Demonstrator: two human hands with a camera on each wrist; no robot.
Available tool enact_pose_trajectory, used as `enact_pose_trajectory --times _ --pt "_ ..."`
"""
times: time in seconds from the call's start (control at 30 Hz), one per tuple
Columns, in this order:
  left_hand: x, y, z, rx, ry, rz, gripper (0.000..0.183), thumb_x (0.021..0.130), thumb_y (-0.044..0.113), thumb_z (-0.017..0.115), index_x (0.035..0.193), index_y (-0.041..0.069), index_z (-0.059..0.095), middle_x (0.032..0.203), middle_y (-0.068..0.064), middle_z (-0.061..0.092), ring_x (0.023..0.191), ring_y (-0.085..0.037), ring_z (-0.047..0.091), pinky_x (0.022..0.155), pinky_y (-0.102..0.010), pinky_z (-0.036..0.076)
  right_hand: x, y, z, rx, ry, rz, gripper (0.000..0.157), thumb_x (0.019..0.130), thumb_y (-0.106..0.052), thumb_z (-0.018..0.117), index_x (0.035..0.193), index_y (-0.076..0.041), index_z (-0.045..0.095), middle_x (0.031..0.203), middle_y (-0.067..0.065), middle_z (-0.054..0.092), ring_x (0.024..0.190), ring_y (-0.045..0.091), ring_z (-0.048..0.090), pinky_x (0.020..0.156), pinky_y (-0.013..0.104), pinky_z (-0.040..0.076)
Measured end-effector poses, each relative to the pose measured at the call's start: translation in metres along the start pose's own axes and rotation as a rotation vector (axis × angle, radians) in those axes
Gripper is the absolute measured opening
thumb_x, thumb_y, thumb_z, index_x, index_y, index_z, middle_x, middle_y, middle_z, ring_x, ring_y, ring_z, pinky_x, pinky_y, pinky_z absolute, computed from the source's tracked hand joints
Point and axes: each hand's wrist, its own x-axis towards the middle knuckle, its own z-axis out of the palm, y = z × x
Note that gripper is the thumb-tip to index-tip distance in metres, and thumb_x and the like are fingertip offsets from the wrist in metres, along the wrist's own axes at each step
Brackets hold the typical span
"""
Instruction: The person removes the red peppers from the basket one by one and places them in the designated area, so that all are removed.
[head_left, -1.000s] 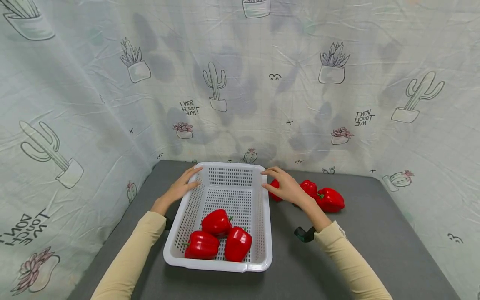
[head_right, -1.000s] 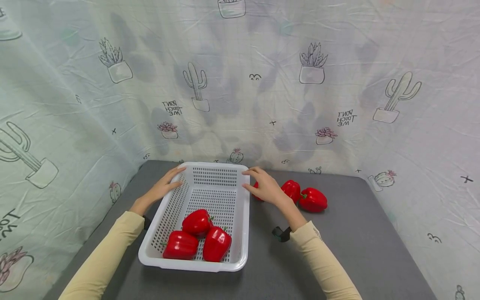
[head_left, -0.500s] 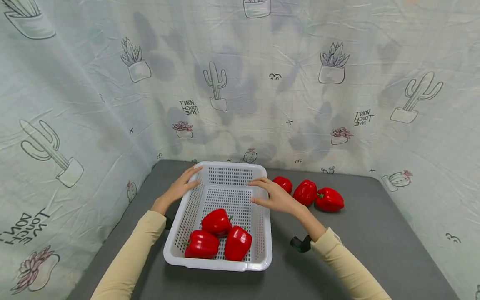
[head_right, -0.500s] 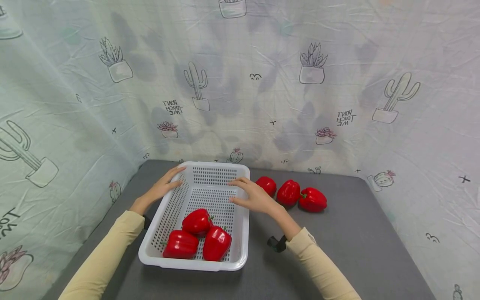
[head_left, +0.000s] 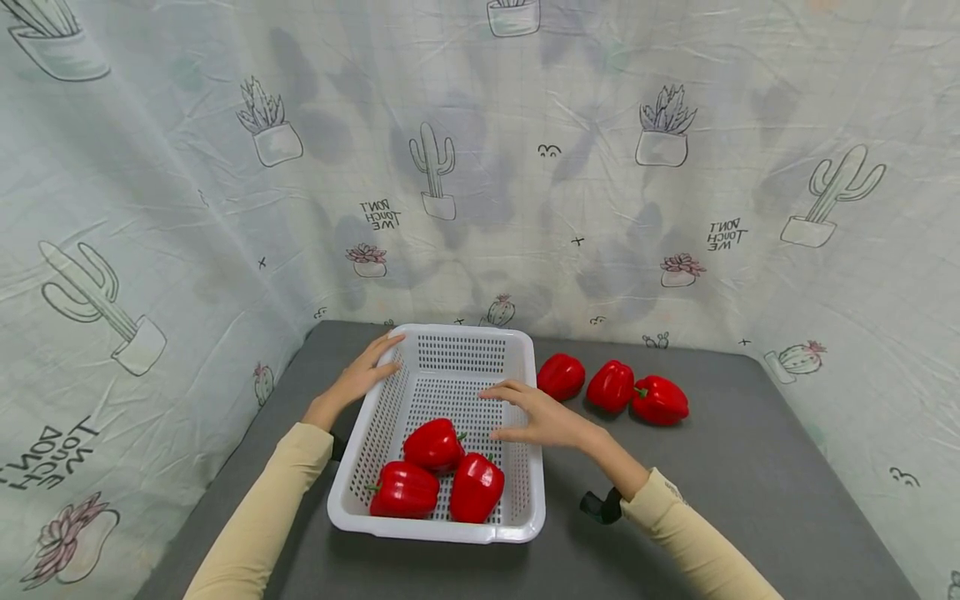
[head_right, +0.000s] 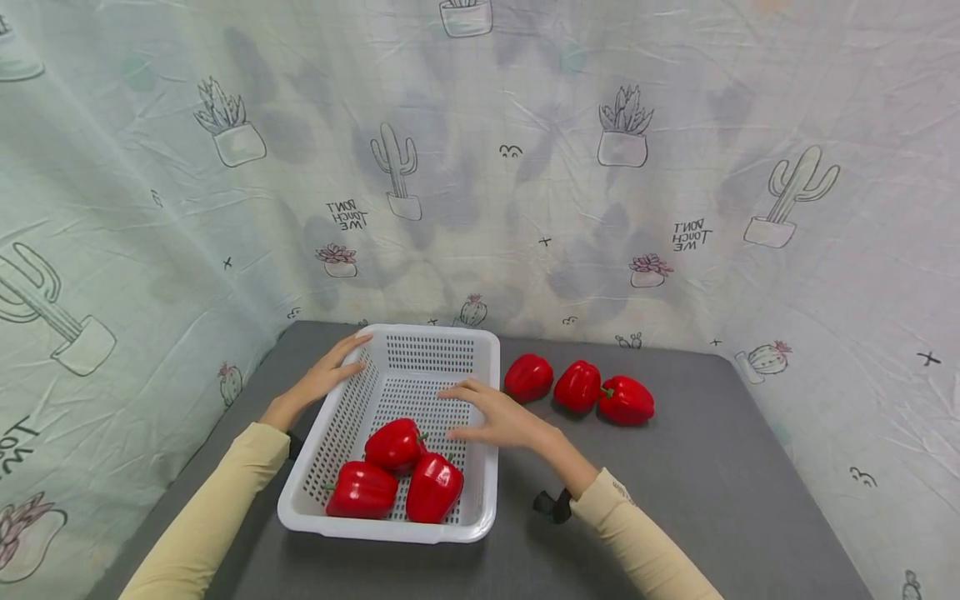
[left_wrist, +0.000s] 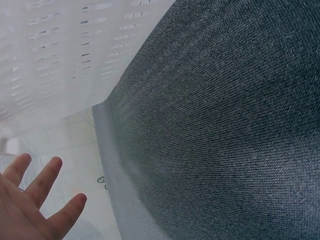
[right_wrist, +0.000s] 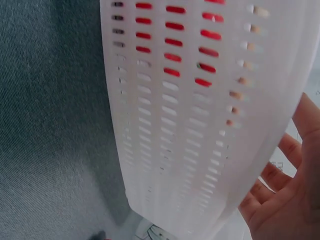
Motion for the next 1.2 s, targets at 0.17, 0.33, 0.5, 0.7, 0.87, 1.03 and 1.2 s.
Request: enact_pose_trajectory --times 0.17,0.33,0.5,0.7,0.87,1.03,1.2 --pt "-0.01 0.028 -0.006 -0.002 -0.019 -0.008 0.055 0.096 0.014 0.048 0.146 0.003 0.027 0.153 -0.023 0.007 0.137 -0.047 0.01 0.099 -0.069 0.018 -0.001 -0.003 0.006 0.022 -0.06 -0.003 0.061 0.079 -0.046 0.07 0.134 -0.031 0.047 0.13 -0.008 0.048 0.112 0.006 0.047 0.087 0.028 0.049" --pt "-0.013 0.037 -0.007 -0.007 -0.024 -0.011 0.054 0.097 0.014 0.047 0.145 0.002 0.027 0.153 -0.024 0.006 0.138 -0.047 0.009 0.099 -0.069 0.016 -0.002 -0.007 0.01 0.019 -0.135 -0.009 0.061 0.079 -0.044 0.07 0.134 -0.03 0.048 0.13 -0.008 0.048 0.114 0.006 0.045 0.092 0.031 0.046" --pt "-0.003 0.01 -0.001 -0.013 -0.012 -0.012 0.056 0.096 0.018 0.049 0.146 0.006 0.027 0.153 -0.022 0.006 0.138 -0.046 0.009 0.098 -0.07 0.016 -0.002 -0.013 0.014 -0.005 -0.207 -0.048 0.06 0.08 -0.043 0.07 0.133 -0.025 0.05 0.128 -0.008 0.048 0.116 0.014 0.046 0.094 0.039 0.045" --pt "0.002 -0.004 0.001 0.021 0.004 0.003 0.056 0.096 0.025 0.049 0.147 0.014 0.028 0.155 -0.017 0.007 0.139 -0.043 0.01 0.099 -0.069 0.018 0.0 -0.02 0.017 -0.069 -0.274 -0.095 0.06 0.079 -0.045 0.07 0.131 -0.022 0.052 0.125 -0.005 0.051 0.111 0.01 0.048 0.091 0.031 0.046" --pt "0.001 -0.004 0.001 0.027 0.004 0.005 0.056 0.096 0.028 0.048 0.147 0.016 0.028 0.155 -0.015 0.007 0.139 -0.042 0.009 0.099 -0.069 0.016 0.001 -0.023 0.022 -0.102 -0.314 -0.124 0.061 0.077 -0.046 0.071 0.131 -0.024 0.052 0.125 -0.006 0.051 0.113 0.013 0.049 0.093 0.027 0.044" --pt "0.001 -0.004 0.001 0.039 -0.002 0.0 0.057 0.097 0.03 0.047 0.148 0.016 0.027 0.155 -0.016 0.006 0.139 -0.042 0.008 0.1 -0.069 0.015 0.0 -0.023 0.027 -0.142 -0.326 -0.136 0.062 0.076 -0.046 0.072 0.131 -0.027 0.052 0.125 -0.008 0.048 0.112 0.007 0.046 0.091 0.024 0.045" --pt "0.001 -0.004 0.002 0.018 0.001 0.011 0.056 0.097 0.028 0.047 0.148 0.016 0.027 0.155 -0.015 0.006 0.14 -0.041 0.008 0.101 -0.068 0.015 0.0 -0.024 0.03 -0.163 -0.347 -0.111 0.063 0.075 -0.046 0.073 0.131 -0.028 0.052 0.125 -0.007 0.049 0.11 0.006 0.046 0.088 0.023 0.045"
